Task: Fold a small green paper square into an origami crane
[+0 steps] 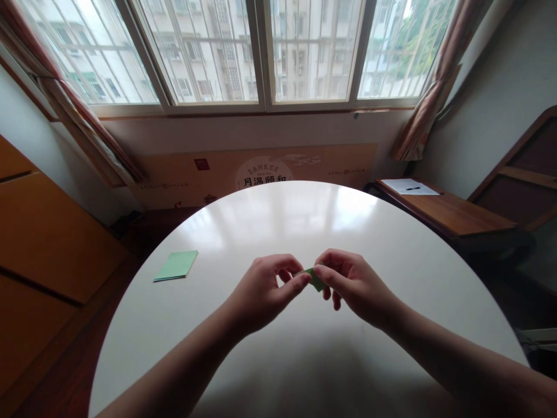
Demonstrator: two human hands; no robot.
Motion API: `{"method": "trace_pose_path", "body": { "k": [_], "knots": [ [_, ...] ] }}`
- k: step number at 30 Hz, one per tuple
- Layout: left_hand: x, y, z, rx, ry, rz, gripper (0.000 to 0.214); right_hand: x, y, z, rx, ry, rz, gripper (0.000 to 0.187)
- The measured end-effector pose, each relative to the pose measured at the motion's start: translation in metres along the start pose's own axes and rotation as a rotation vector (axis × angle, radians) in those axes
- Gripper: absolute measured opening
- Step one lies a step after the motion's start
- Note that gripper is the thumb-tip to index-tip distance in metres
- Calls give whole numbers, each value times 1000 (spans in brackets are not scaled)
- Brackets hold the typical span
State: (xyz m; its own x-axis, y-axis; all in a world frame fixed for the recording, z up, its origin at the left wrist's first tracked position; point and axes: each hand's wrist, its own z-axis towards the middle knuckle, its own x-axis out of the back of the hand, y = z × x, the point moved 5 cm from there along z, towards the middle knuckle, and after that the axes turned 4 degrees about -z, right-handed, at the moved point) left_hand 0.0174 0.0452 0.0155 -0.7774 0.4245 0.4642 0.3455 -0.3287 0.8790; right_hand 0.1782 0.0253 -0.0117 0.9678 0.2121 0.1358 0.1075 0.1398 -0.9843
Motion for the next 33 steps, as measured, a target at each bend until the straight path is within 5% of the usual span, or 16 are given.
{"method": "trace_pose_path", "body": {
  "k": [8, 33],
  "knots": [
    [5, -8, 2, 54, 91, -192, 25, -4, -1, -1, -28, -83, 91, 28],
    [-6, 1, 0, -24, 56, 6, 19, -7, 3, -1, -68, -34, 107, 13]
  ]
}}
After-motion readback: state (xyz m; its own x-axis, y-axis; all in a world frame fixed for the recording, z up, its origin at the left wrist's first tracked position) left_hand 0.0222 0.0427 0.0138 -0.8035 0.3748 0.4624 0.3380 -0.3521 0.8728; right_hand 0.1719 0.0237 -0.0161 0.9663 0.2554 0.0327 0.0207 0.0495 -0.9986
